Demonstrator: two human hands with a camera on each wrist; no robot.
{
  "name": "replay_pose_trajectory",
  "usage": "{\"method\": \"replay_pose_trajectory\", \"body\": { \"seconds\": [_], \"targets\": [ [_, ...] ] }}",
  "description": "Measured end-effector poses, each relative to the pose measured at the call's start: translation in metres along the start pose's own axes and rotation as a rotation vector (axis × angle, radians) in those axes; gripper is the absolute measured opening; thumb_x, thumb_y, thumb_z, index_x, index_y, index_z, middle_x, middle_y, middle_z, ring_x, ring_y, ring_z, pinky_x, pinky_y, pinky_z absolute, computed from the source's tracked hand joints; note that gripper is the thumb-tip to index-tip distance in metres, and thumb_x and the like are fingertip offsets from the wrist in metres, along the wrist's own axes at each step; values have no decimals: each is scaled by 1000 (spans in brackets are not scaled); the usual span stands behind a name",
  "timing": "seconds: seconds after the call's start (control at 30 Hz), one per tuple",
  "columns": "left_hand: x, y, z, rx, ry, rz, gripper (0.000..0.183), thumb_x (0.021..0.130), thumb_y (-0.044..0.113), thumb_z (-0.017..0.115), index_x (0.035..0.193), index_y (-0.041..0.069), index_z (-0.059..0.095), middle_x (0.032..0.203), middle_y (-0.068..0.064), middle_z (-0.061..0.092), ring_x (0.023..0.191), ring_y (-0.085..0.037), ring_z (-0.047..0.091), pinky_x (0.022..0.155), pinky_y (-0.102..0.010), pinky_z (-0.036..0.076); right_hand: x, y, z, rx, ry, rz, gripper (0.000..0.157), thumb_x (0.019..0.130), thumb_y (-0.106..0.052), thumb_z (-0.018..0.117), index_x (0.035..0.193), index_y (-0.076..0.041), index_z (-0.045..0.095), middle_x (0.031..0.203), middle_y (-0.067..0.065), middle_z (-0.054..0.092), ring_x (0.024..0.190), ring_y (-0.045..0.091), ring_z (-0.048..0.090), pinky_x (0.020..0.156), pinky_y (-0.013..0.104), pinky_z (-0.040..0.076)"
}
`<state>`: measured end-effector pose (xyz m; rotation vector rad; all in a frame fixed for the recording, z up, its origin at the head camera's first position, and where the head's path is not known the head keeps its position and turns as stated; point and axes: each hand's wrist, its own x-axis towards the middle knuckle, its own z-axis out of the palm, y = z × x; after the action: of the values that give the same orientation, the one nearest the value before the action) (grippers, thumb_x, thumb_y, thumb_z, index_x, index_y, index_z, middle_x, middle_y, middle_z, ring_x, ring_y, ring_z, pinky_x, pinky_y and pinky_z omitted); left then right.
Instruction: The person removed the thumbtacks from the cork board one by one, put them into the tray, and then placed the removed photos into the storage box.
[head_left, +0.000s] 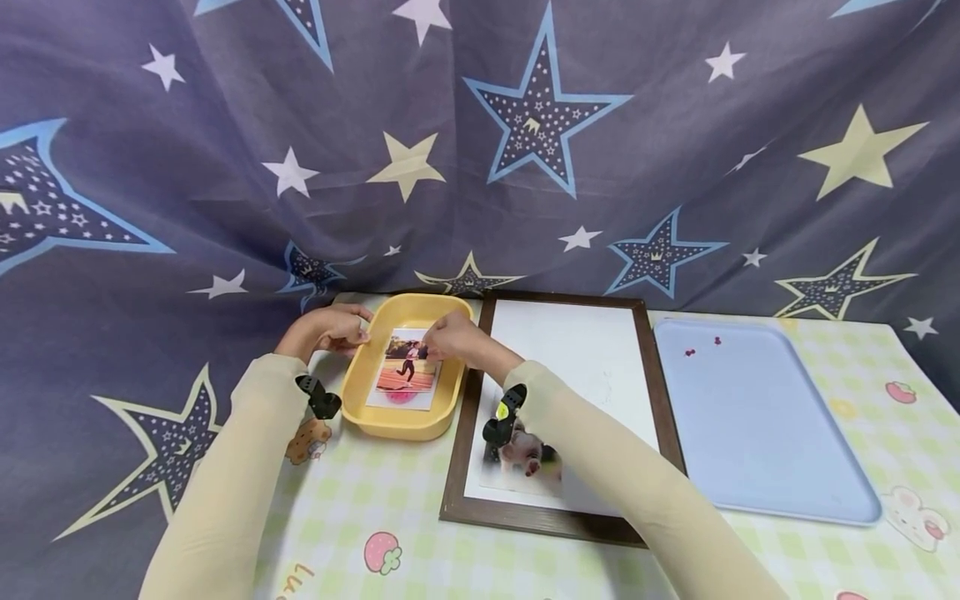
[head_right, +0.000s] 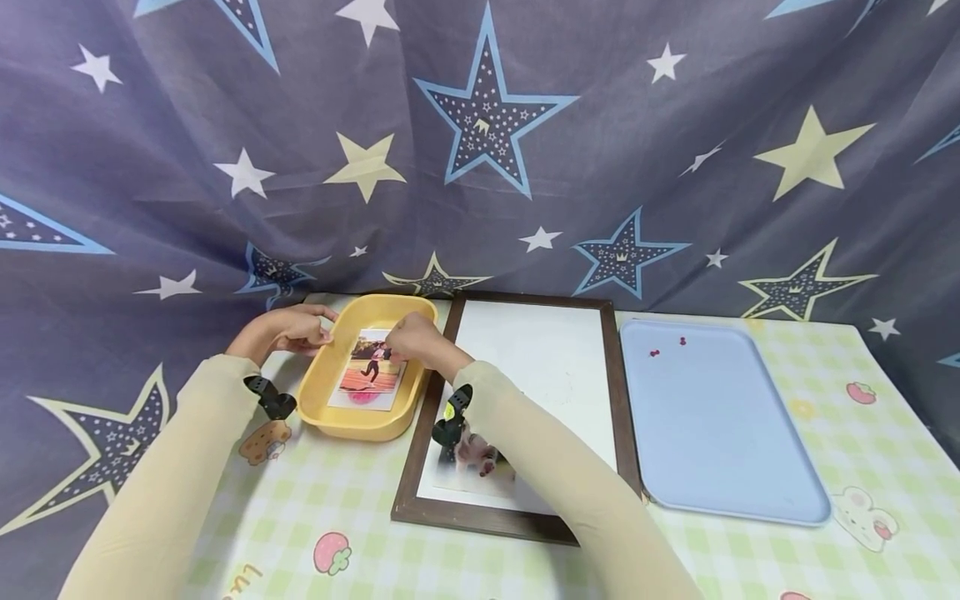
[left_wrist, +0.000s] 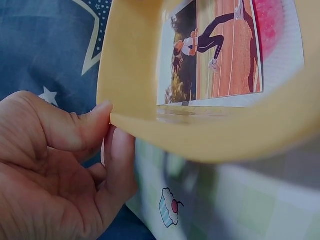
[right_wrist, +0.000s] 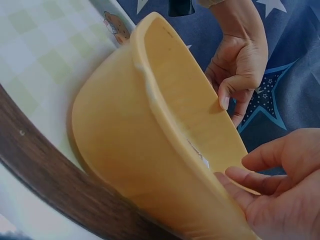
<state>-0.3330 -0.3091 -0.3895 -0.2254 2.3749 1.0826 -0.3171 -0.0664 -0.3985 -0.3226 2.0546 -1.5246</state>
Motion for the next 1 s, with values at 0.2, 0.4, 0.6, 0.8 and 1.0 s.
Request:
{"method": "replay_pose_trajectory", "body": {
  "seconds": [0.2, 0.4, 0.6, 0.8, 1.0],
  "targets": [
    [0, -1, -1, -5, -4, 1, 48, 96, -4, 48, 142, -3, 38, 86, -3, 59, 58, -8, 46, 61, -23, 52, 3, 2, 1, 50, -32, -36, 32, 101, 7, 46, 127, 22, 56, 137, 34, 56, 123, 44, 63, 106, 48, 52],
    [-2, -3, 0, -18, -6, -4, 50, 96, -4, 49, 144, -4, 36, 79, 0, 56, 57, -8, 46, 61, -23, 53, 5, 6, 2, 119, -51, -76, 32, 105, 1, 45, 129, 19, 57, 119, 36, 63, 109, 41, 69, 106, 52, 51],
    [-3, -3, 4, -53, 11, -7, 50, 96, -3, 51, 144, -4, 37, 78, 2, 58, 59, -7, 50, 65, -25, 54, -5, 9, -12, 113, -107, -163, 29, 105, -6, 50, 128, 7, 63, 118, 30, 69, 78, 14, 71, 101, 56, 53],
    [-8, 1, 7, -67, 50, -7, 52, 96, -2, 53, 146, -5, 38, 76, 1, 57, 62, -10, 51, 69, -29, 55, -33, 4, -38, 33, -139, -247, 28, 104, -8, 55, 127, 5, 65, 117, 31, 69, 85, 19, 73, 95, 60, 55],
    [-17, 5, 13, -46, 149, 60, 53, 89, -5, 54, 140, -10, 42, 72, 1, 56, 57, -10, 51, 61, -29, 51, -57, 8, -64, -29, -126, -287, 26, 104, -9, 57, 125, 4, 65, 108, 23, 71, 94, 30, 73, 88, 51, 61]
  ]
}}
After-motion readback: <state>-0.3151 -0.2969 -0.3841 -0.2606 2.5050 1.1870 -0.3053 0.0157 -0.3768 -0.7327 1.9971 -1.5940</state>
